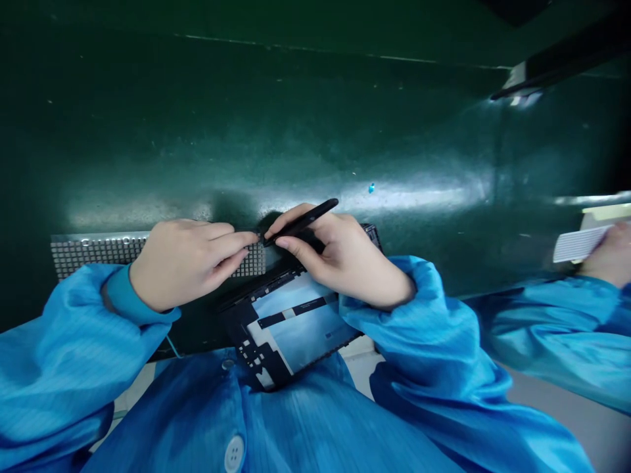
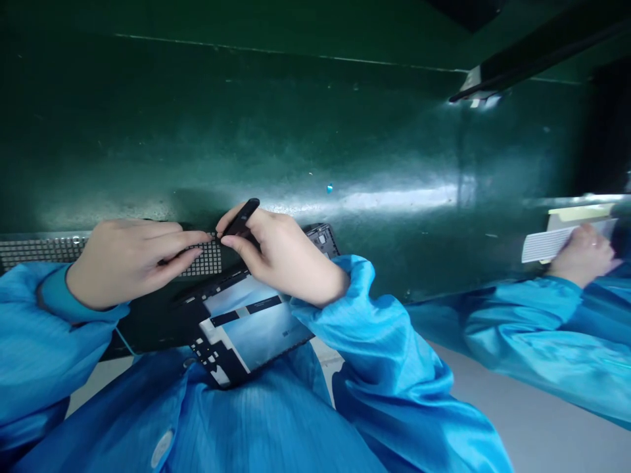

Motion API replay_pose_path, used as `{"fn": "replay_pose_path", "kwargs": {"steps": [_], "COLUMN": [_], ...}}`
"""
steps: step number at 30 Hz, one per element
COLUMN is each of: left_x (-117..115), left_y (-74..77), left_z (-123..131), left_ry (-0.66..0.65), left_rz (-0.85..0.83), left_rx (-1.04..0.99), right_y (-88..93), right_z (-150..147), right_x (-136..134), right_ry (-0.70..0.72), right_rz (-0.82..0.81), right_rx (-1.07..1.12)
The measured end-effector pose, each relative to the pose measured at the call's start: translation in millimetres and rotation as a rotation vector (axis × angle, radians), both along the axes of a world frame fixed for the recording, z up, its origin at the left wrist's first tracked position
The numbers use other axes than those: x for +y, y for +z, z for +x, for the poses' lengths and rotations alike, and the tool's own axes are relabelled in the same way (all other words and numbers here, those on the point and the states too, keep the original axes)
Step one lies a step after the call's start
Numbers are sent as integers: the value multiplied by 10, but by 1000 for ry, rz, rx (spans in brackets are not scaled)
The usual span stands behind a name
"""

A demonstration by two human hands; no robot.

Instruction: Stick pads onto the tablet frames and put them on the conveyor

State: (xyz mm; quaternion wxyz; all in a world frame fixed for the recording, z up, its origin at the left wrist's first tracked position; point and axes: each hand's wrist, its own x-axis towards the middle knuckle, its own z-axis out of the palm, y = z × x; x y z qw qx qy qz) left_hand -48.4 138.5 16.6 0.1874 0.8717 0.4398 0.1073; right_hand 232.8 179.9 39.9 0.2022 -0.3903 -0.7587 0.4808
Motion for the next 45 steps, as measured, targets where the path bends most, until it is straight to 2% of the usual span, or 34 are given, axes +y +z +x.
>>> {"fn": "replay_pose_path", "kwargs": {"steps": [4, 6, 7, 10, 11, 13, 17, 22, 24, 27, 29, 31, 33, 35, 39, 45], "left_x": [0, 2, 3, 6, 7, 10, 22, 23, 24, 26, 27, 27, 26, 27, 28, 28], "left_y": [7, 6, 4, -1, -1, 5, 24, 24, 25, 32, 36, 36, 33, 30, 40, 58], "left_z": [-8, -15, -18, -28, -30, -32, -27, -24, -28, -33, -29, -21, -13, -9, -2, 13], "left_ry": [4, 1, 1, 15, 22, 25, 5, 7, 5, -10, -22, -22, -16, -10, 21, 56], "left_rz": [7, 6, -3, -44, -55, -56, -4, 15, 13, 31, 57, 70, 65, 41, -60, -145], "left_rx": [7, 4, 0, -22, -30, -45, -46, -64, -59, -52, -42, -23, -4, 12, 20, 8], "right_y": [43, 91, 103, 46, -2, -111, -261, -277, -195, 48, 209, 283, 247, 148, 18, 18], "right_z": [48, 133, 183, 322, 356, 397, 400, 399, 406, 382, 326, 242, 148, 70, 27, 22], "right_x": [-48, -181, -275, -584, -670, -784, -806, -797, -821, -785, -660, -464, -256, -103, -40, -62], "right_ry": [-60, -188, -291, -620, -681, -713, -638, -599, -575, -516, -453, -311, -140, -34, -15, -14], "right_rz": [-104, -143, -110, 135, 199, 251, 281, 352, 378, 394, 350, 260, 153, 65, -31, -30], "right_rx": [113, 205, 238, 267, 263, 241, 205, 129, 67, -110, -160, -120, -61, -20, 0, -8]}}
